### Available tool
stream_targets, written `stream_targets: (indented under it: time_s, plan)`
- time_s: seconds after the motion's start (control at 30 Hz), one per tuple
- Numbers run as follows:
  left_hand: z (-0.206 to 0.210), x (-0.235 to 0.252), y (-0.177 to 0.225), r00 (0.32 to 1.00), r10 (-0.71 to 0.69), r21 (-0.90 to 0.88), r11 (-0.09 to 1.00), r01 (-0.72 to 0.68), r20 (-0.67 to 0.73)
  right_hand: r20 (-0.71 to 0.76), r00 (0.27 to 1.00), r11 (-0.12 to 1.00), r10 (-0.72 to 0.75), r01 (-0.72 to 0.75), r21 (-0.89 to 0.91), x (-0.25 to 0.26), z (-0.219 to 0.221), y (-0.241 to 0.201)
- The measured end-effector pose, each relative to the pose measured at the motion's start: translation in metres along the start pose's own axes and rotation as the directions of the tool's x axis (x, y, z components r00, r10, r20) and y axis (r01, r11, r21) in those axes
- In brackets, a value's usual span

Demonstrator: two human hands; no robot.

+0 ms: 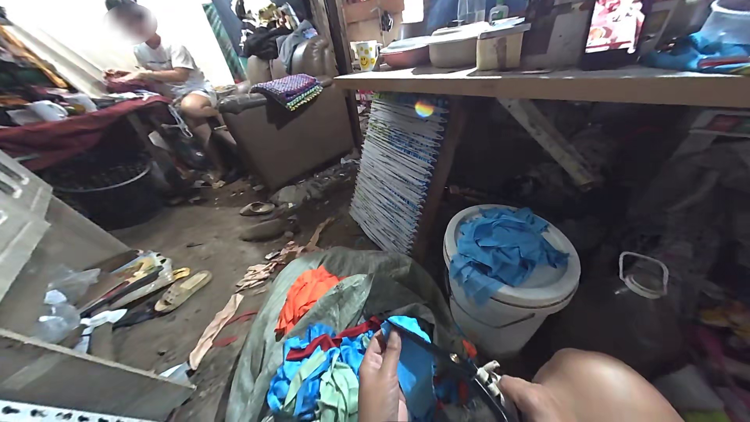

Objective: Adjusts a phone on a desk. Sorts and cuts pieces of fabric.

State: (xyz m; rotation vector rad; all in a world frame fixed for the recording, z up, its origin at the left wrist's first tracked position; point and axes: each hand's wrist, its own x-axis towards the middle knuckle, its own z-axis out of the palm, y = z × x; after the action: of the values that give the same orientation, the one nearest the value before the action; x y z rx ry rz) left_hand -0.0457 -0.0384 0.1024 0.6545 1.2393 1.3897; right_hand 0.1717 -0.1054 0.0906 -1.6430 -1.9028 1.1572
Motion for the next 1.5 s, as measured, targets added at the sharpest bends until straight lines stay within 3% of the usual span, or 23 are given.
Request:
stream_targets:
  time_s: [0.83, 0.97, 1.07, 1.17, 1.23, 1.37, 1.5]
  plan:
    - [-0.006, 0.000, -0.002, 0.989, -0.018, -0.001, 1.000, 0.019, 0.144, 0.064, 0.998, 0.997, 0.018, -0.023, 0.080, 0.003, -0.009, -0.001]
    - [-0.003, -0.003, 0.006, 0.986, -0.083, 0.008, 0.997, 0.083, 0.144, -0.056, 0.989, 0.990, -0.136, 0.138, 0.036, 0.019, -0.017, -0.022]
    - [-0.001, -0.007, 0.007, 0.977, -0.048, 0.013, 0.999, 0.047, 0.209, -0.105, 0.968, 0.952, -0.229, 0.245, 0.182, 0.049, -0.016, -0.041]
    - [0.008, -0.014, 0.012, 0.983, -0.013, -0.025, 1.000, 0.018, 0.181, -0.113, 0.951, 0.893, -0.288, 0.309, 0.326, 0.078, -0.009, -0.063]
    - [0.008, -0.013, 0.013, 0.988, 0.046, -0.070, 0.997, -0.036, 0.150, -0.126, 0.951, 0.869, -0.283, 0.310, 0.387, 0.091, -0.007, -0.078]
    - [-0.016, 0.010, 0.000, 0.910, 0.246, -0.077, 0.969, -0.233, 0.334, -0.123, 0.943, 0.814, -0.310, 0.330, 0.478, 0.103, -0.024, -0.114]
    - [-0.025, 0.017, -0.003, 0.982, 0.125, 0.167, 0.975, -0.148, 0.139, -0.118, 0.941, 0.783, -0.319, 0.331, 0.527, 0.107, -0.050, -0.149]
